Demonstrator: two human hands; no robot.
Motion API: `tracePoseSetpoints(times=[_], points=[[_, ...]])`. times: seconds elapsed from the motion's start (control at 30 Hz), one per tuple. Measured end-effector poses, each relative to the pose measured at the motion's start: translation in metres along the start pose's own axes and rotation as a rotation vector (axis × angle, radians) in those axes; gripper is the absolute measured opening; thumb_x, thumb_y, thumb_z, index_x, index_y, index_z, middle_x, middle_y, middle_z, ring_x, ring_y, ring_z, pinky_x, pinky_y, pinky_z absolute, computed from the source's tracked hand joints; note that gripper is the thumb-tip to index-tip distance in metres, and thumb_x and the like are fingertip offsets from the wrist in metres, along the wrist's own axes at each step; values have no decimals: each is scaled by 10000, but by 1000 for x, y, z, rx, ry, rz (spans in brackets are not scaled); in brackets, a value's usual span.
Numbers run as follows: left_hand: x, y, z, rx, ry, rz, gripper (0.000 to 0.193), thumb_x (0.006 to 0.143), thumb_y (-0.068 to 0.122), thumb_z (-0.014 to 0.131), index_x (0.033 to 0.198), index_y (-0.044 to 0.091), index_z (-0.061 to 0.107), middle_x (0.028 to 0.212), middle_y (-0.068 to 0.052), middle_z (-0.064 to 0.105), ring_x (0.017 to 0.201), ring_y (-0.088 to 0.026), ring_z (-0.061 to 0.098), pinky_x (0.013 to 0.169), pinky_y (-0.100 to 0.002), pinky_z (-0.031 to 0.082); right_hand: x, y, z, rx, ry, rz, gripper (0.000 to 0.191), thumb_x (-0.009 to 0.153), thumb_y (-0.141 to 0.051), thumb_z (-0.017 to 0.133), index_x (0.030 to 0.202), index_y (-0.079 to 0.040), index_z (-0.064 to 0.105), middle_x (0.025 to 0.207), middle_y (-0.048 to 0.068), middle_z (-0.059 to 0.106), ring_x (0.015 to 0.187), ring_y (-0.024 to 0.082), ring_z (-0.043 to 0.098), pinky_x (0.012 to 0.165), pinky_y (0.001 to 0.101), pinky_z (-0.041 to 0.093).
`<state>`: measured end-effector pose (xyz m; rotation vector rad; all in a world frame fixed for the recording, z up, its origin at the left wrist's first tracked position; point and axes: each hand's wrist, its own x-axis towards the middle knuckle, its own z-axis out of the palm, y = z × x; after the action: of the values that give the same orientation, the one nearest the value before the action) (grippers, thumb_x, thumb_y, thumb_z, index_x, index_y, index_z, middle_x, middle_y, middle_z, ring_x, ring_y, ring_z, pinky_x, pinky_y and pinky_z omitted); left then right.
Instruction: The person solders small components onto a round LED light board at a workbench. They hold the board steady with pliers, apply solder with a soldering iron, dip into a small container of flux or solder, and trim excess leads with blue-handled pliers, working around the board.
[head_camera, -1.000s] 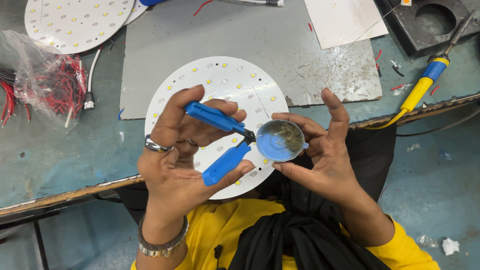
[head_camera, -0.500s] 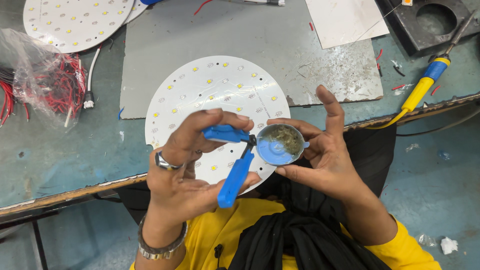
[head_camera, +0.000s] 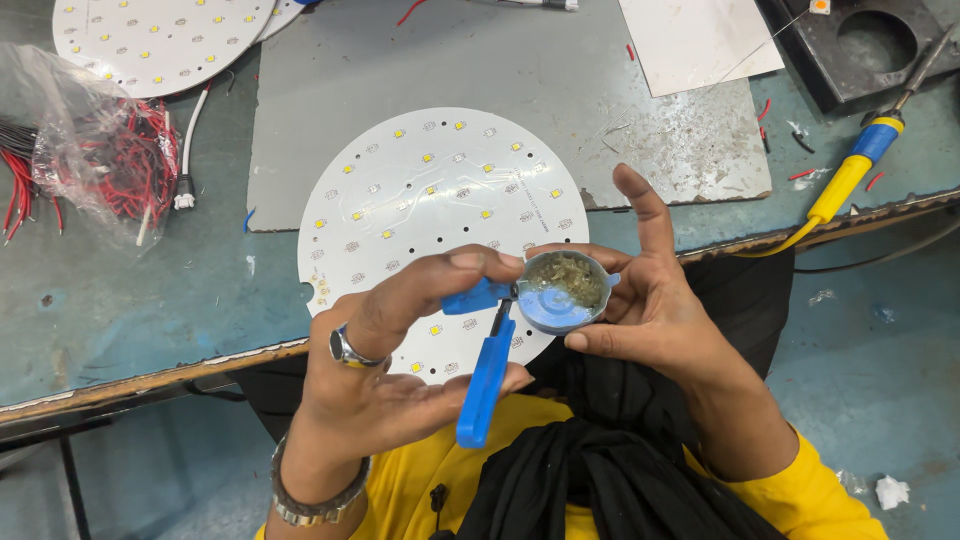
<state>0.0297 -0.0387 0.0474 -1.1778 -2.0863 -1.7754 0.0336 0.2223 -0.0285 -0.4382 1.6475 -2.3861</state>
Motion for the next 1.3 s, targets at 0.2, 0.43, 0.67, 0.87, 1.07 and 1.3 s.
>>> tracePoseSetpoints(times=[0.2, 0.43, 0.67, 0.87, 1.07, 1.3], points=[[1, 2, -2, 13, -15, 25, 749, 810, 109, 918, 1425, 67, 492, 1293, -181, 700, 1269, -308, 713, 1060, -382, 619, 1, 0, 0, 54, 12, 44, 1294, 758, 67, 804, 1625, -283, -91, 1410, 320, 595, 1293, 341, 641, 1076, 502, 555], [4, 6, -1, 41, -37, 36, 722, 836, 114, 921, 1419, 63, 499, 1270, -188, 711, 1205, -301, 750, 987, -348, 652, 2, 0, -3, 48, -18, 24, 1302, 766, 63, 812, 1649, -264, -87, 1405, 335, 606, 1326, 342, 627, 1141, 488, 513], [8, 15, 1, 72, -29, 70, 675, 802, 70, 902, 1344, 53, 500, 1226, -205, 706, 1185, -352, 749, 952, -391, 673, 0, -1, -3, 173, 15, 83, 1321, 740, 45, 819, 1675, -252, -66, 1414, 322, 593, 1342, 348, 593, 1157, 472, 459], [8, 16, 1, 111, -18, 113, 689, 816, 71, 898, 1361, 68, 477, 1230, -200, 699, 1199, -351, 736, 986, -410, 666, 1, 0, -4, 192, 12, 73, 1308, 745, 54, 817, 1678, -245, -50, 1418, 325, 588, 1359, 344, 582, 1175, 473, 441], [-1, 12, 0, 71, 56, 62, 722, 817, 72, 903, 1394, 69, 470, 1240, -227, 701, 1215, -333, 729, 1000, -399, 652, -1, 1, -7, 83, 64, 24, 1294, 747, 22, 832, 1663, -245, -43, 1416, 300, 601, 1349, 334, 601, 1168, 478, 469], [-17, 10, -6, 19, 319, -101, 848, 766, 22, 911, 1470, 42, 439, 1279, -241, 675, 1160, -318, 720, 1016, -424, 640, 14, -14, -41, -814, 383, -354, 1075, 881, -28, 832, 1622, -145, 61, 1417, 191, 634, 1297, 264, 667, 1136, 417, 550]])
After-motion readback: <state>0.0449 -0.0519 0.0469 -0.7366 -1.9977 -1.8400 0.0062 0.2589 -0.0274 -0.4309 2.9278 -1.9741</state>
